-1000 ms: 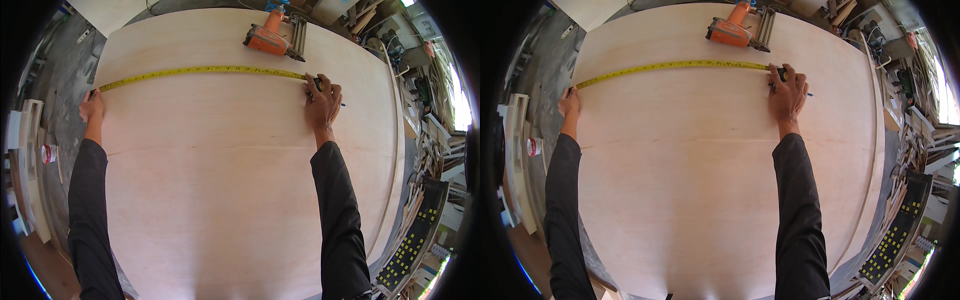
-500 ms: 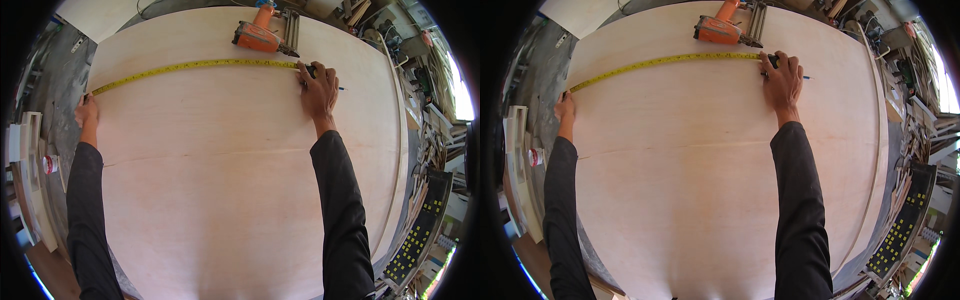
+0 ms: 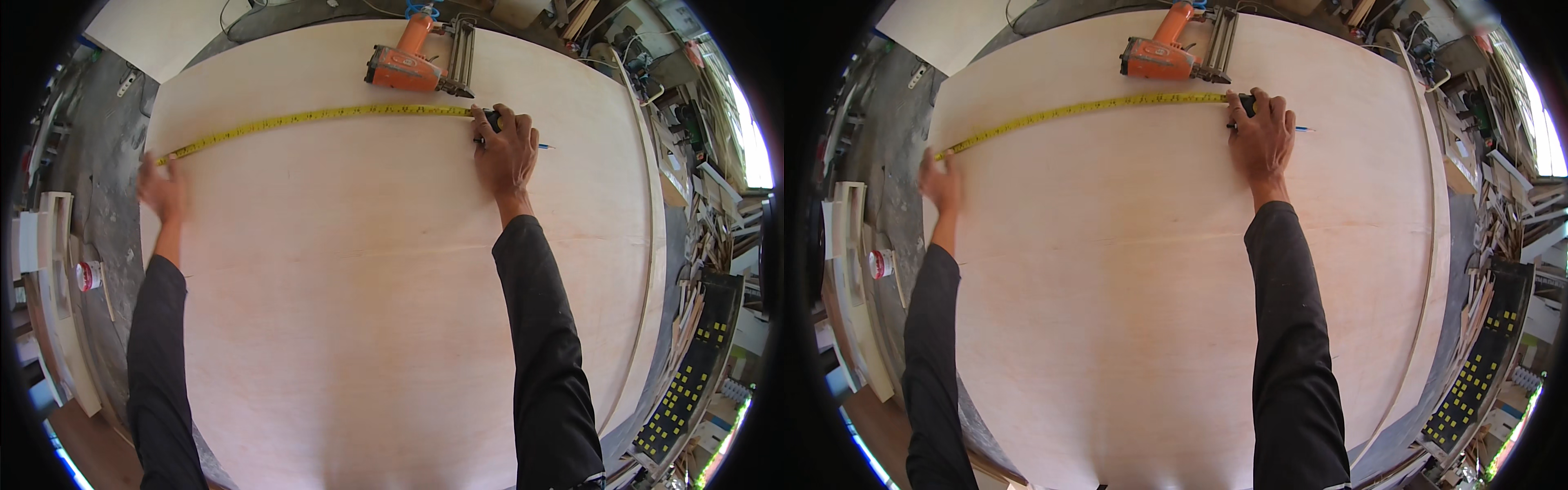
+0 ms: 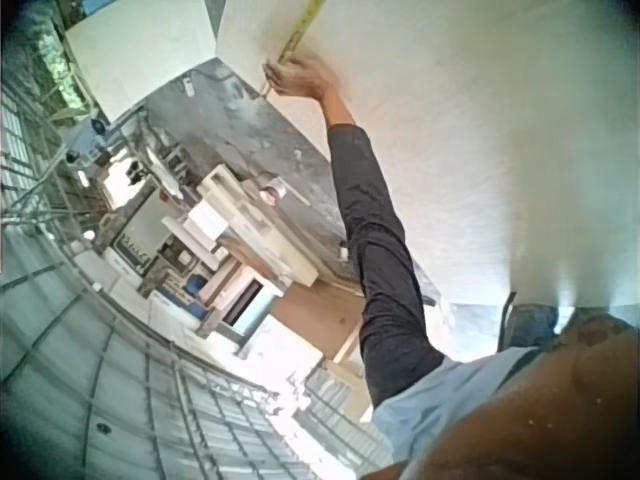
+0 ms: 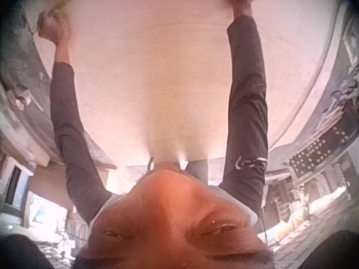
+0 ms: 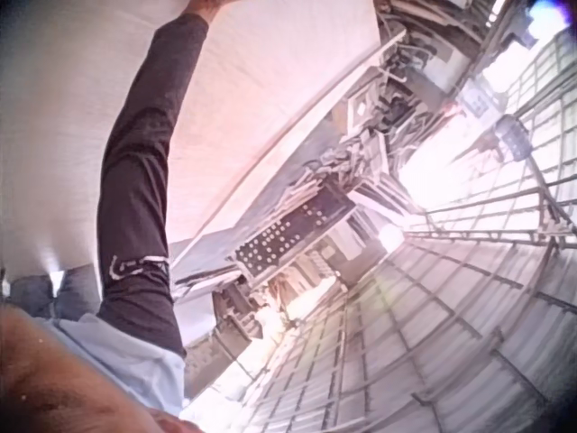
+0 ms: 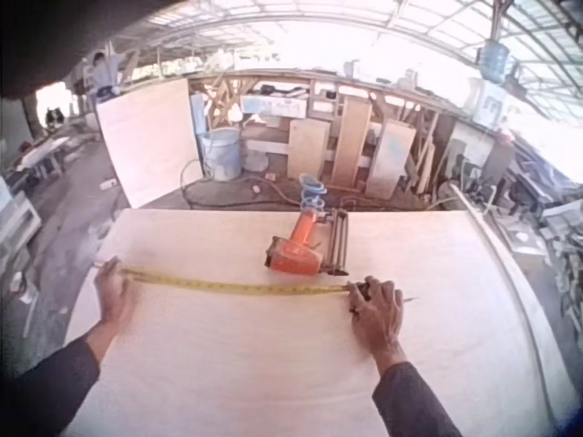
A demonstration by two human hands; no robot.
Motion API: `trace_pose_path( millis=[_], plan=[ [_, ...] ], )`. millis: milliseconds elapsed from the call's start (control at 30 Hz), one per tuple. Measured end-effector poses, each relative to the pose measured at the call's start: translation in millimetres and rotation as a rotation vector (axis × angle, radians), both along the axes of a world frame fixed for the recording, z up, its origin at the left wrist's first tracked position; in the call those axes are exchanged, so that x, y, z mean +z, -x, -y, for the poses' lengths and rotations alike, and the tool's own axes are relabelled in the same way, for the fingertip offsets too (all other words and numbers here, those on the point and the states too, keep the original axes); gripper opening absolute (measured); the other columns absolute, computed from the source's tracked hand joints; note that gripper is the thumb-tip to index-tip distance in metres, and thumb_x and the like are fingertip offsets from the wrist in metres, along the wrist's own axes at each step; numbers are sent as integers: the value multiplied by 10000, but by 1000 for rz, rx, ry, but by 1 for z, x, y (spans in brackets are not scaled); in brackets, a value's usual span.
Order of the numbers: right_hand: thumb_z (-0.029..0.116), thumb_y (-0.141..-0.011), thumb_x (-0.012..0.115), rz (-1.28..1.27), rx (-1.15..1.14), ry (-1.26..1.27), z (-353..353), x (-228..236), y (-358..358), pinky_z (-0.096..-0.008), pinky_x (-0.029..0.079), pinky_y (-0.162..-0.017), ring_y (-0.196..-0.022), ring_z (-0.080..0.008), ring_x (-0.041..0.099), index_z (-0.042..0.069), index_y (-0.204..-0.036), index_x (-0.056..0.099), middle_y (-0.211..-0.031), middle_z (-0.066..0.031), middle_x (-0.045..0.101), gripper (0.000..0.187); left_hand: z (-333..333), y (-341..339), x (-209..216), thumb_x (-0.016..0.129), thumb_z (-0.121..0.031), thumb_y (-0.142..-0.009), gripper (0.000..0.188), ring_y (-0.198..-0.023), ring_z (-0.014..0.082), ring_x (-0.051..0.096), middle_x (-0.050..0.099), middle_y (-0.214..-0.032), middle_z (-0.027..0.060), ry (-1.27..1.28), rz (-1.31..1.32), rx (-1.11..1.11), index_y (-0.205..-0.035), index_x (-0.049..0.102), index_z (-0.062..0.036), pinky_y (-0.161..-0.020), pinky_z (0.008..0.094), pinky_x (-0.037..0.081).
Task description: The person measures a large wooden board using a tape measure and marks it with a pencil. They then use a wooden guide to draw a straight line across the board and subsequently use a pneumatic nailer to secure the board.
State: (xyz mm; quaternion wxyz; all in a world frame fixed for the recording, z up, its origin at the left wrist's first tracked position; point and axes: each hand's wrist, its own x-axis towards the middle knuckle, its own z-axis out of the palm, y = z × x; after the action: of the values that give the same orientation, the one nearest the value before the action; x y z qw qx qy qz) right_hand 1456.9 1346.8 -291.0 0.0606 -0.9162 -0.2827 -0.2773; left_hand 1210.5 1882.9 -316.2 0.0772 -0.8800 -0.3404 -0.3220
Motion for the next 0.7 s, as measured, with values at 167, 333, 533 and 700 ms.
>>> trace_pose_path(
  millis=[167,333,533,700],
  plan=[
    [112,-781,743,-11,-28,17,6,-5,-2,-399,432,-903,-1095,-228,539,315,-1247,724,-1274,-10,625,509,199,-78,11,659,-212,-927,466,-1340,400,505,564,-1410,261,254,-60,-760,-1323,606,29,-1162,520,322],
    [87,-788,731,-21,-20,-33,2,-2,-2,-406,419,-904,-1111,-238,532,319,-1254,719,-1300,-15,612,521,333,-134,15,500,-432,-1017,692,-1531,348,236,307,-1630,198,294,-300,-742,-1540,354,-2,-1243,515,170],
    [88,-785,732,-44,-15,-20,-2,-2,0,-412,415,-923,-1150,-242,516,313,-1270,710,-1350,-23,580,536,337,-133,15,402,-507,-1038,751,-1560,301,165,243,-1669,153,350,-403,-675,-1588,259,-16,-1270,488,100],
    [128,-787,753,-89,-16,34,2,7,3,-418,422,-928,-1160,-255,518,268,-1385,625,-1412,-41,530,627,342,-135,18,401,-493,-1035,741,-1558,294,175,250,-1670,133,323,-420,-661,-1589,266,-20,-1271,481,104]
  ],
)
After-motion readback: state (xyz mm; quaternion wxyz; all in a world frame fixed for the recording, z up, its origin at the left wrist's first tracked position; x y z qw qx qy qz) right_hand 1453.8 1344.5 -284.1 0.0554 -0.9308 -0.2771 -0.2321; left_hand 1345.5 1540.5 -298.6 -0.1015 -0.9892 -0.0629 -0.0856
